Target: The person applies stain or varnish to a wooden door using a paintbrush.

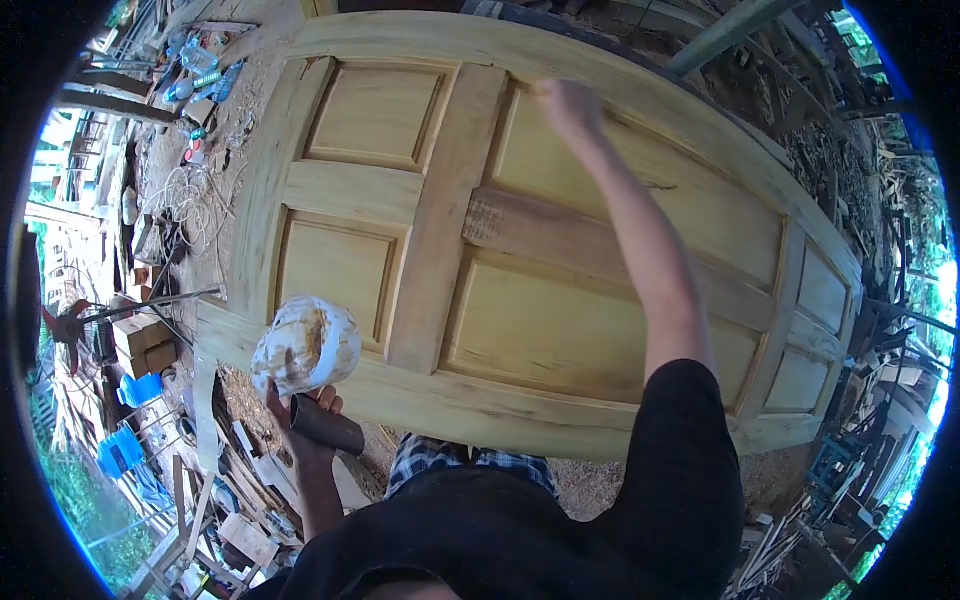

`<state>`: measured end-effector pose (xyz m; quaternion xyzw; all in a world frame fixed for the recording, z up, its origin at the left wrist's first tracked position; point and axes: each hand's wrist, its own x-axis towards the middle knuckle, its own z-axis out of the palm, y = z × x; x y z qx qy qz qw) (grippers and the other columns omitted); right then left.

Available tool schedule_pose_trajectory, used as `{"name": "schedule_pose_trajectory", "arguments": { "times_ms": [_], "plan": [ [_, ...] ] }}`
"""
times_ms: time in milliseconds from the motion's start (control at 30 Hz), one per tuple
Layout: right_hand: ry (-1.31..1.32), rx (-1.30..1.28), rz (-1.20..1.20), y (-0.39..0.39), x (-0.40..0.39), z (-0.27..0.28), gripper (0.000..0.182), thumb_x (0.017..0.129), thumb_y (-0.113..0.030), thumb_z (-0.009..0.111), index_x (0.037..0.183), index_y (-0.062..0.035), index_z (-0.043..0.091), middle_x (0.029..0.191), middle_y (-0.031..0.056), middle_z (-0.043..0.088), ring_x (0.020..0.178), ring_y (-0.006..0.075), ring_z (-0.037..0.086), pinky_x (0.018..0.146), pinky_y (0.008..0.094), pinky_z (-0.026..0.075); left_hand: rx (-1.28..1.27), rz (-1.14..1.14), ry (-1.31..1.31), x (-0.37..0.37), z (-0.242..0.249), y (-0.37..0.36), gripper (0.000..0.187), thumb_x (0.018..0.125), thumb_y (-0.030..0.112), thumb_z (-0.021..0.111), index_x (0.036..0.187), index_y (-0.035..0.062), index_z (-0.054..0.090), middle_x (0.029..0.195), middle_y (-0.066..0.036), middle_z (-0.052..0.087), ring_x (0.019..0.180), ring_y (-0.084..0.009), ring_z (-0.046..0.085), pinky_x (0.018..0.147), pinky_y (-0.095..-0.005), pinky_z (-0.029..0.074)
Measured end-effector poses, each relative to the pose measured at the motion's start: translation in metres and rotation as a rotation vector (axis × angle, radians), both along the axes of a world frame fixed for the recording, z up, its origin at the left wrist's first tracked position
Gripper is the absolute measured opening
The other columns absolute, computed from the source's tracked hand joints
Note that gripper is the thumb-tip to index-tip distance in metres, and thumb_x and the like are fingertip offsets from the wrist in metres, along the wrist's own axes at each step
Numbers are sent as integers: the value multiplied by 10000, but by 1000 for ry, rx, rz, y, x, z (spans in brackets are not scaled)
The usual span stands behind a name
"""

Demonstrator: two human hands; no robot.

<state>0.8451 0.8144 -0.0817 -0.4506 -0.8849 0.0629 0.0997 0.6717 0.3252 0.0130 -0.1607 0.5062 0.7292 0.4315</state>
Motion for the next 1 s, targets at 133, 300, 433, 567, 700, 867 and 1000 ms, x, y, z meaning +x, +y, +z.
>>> {"name": "schedule_pose_trajectory", "arguments": {
  "times_ms": [133,300,433,567,700,867,1000],
  "plan": [
    [288,-47,192,-59,-39,5,106,767,-206,601,803,-133,668,682,107,627,666,290,615,602,398,492,69,-122,3,10,7,6,546,825,527,497,1147,89,456,861,-39,559,557,-142,440,534,-279,378],
    [221,-220,363,-110,5,42,145,786,-216,614,873,-119,678,783,108,653,686,239,628,621,328,494,-40,-43,9,25,18,11,504,813,560,487,901,67,536,648,-12,476,539,-139,424,512,-276,358],
    [433,-878,419,-79,28,66,177,791,-242,638,901,-107,674,768,49,659,672,123,592,638,252,463,134,-146,-24,22,22,5,557,814,529,507,1133,75,464,890,-40,562,562,-131,456,518,-273,393],
    [312,-657,347,-96,25,58,159,809,-205,629,913,-92,673,773,26,660,677,93,586,626,237,463,123,-114,44,31,41,2,539,818,521,502,1100,63,484,856,-39,563,558,-132,451,517,-270,392],
    [662,-1085,417,-109,31,60,163,833,-193,613,896,-52,667,782,38,659,711,69,589,607,210,471,147,-78,14,32,40,-15,512,824,507,498,1065,56,505,832,-43,573,559,-137,454,514,-272,391],
    [252,-387,55,-125,69,68,137,828,-149,581,830,-29,649,766,109,650,631,176,632,523,287,515,120,10,42,37,51,-27,504,820,499,506,1053,53,510,805,-41,566,552,-134,457,511,-269,397],
    [124,47,119,-185,41,12,87,783,-126,578,778,-62,637,804,149,635,697,273,635,550,342,508,113,13,44,37,50,-33,508,817,499,515,1037,41,513,769,-38,551,551,-133,464,513,-264,405]
  ]
}}
